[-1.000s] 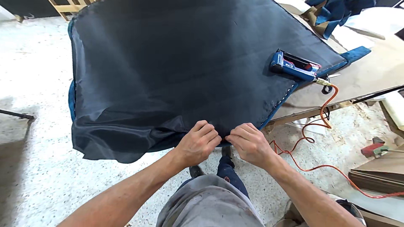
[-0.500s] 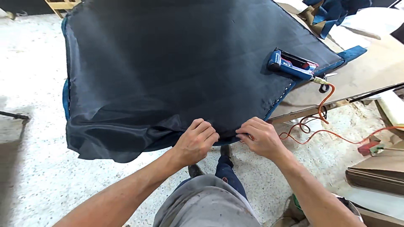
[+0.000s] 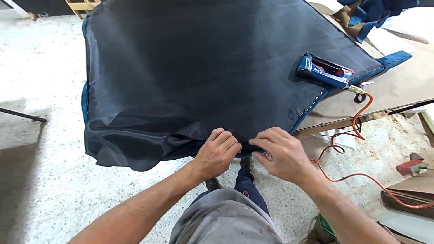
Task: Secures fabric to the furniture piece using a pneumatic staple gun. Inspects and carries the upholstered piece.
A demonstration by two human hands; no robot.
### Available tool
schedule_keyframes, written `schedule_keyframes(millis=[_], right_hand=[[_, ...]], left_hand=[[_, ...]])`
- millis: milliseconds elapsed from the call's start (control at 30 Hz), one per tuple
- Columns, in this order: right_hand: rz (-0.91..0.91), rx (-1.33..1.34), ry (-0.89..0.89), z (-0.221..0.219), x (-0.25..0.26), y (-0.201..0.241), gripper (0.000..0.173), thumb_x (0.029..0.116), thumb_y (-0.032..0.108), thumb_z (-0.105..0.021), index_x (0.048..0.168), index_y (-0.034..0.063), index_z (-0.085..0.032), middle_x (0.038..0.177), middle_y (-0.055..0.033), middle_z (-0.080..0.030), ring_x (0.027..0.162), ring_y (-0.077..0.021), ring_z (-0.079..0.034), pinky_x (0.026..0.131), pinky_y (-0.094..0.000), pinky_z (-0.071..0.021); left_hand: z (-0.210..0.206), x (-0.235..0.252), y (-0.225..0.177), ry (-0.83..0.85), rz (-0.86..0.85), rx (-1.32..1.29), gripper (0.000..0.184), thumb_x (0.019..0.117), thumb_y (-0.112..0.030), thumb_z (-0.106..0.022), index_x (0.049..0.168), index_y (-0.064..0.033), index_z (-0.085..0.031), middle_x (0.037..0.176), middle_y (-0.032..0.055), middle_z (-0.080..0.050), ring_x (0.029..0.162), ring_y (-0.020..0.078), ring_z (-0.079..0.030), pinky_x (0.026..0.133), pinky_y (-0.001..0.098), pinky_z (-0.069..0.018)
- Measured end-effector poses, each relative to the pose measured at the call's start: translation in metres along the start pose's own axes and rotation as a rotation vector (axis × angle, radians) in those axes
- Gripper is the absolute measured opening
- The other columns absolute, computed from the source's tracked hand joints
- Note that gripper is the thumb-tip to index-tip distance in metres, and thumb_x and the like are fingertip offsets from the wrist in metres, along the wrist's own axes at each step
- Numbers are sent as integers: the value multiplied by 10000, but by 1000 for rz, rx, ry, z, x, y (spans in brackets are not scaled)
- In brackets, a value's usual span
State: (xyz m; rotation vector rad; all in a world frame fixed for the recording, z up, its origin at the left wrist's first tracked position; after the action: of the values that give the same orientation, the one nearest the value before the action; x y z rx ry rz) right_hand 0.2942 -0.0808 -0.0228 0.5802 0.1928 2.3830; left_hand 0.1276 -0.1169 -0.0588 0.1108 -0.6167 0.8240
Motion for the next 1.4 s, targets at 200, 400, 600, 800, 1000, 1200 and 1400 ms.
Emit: schedule_keyframes(millis=[200,400,600,800,1000,1200,1400], right_hand=[[189,-41,-140,-25,-1,11,168,960,106,-616,974,129,-782,958,-5,-725,946,-153,-693,797,-316,-578],[356,-19,-163,-26,-6,14,167,915,14,-604,955,59,-760,946,-61,-720,951,-201,-696,855,-340,-586],[459,-44,-72,-23,0,14,169,923,13,-590,957,61,-748,938,-51,-715,948,-200,-686,854,-335,-571],[461,-41,76,-26,10,16,161,924,5,-588,933,68,-736,930,-40,-707,950,-196,-684,850,-332,-574],[402,-66,268,-27,10,11,228,939,201,-560,1024,133,-761,1090,1,-695,1139,-176,-634,979,-351,-534],[400,-86,297,-33,0,7,369,979,292,-509,1204,104,-732,1188,-50,-706,1180,-216,-635,951,-374,-539],[463,-26,277,-34,2,1,384,928,343,-527,1133,112,-755,1196,-36,-722,1180,-230,-648,1029,-461,-491]], left_hand=[[-2,3,-2,27,-25,32,136,987,-136,-583,952,-125,-713,944,8,-694,1043,194,-633,1042,407,-443],[0,7,-7,84,-134,68,143,977,-113,-572,943,-101,-711,929,29,-692,1020,211,-636,1027,393,-452],[1,10,-8,80,-177,97,158,969,-90,-558,925,-101,-709,920,28,-696,1002,205,-641,993,375,-465],[6,7,-15,103,-177,153,191,988,-87,-549,973,-103,-739,995,22,-726,1041,188,-650,1016,375,-464],[7,-15,-42,223,91,458,294,998,-55,-503,1168,-136,-728,1418,-35,-639,1365,181,-508,1009,445,-379],[-3,-22,-60,301,434,463,402,956,-158,-487,1313,-139,-672,1486,-38,-584,1271,179,-536,982,423,-364],[-6,-11,-67,252,796,372,512,788,-412,-596,1267,-234,-584,1429,0,-606,1221,184,-574,933,445,-391]])
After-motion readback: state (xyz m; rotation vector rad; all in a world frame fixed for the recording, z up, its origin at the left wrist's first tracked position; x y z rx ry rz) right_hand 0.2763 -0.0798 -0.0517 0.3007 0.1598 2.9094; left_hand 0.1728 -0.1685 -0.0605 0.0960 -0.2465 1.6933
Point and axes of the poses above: each hand's wrist, its own x-axis towards the middle knuckle, its own z-axis out of the back of the hand, y = z × x, the point moved 7 cm from there along x, towards the middle knuckle
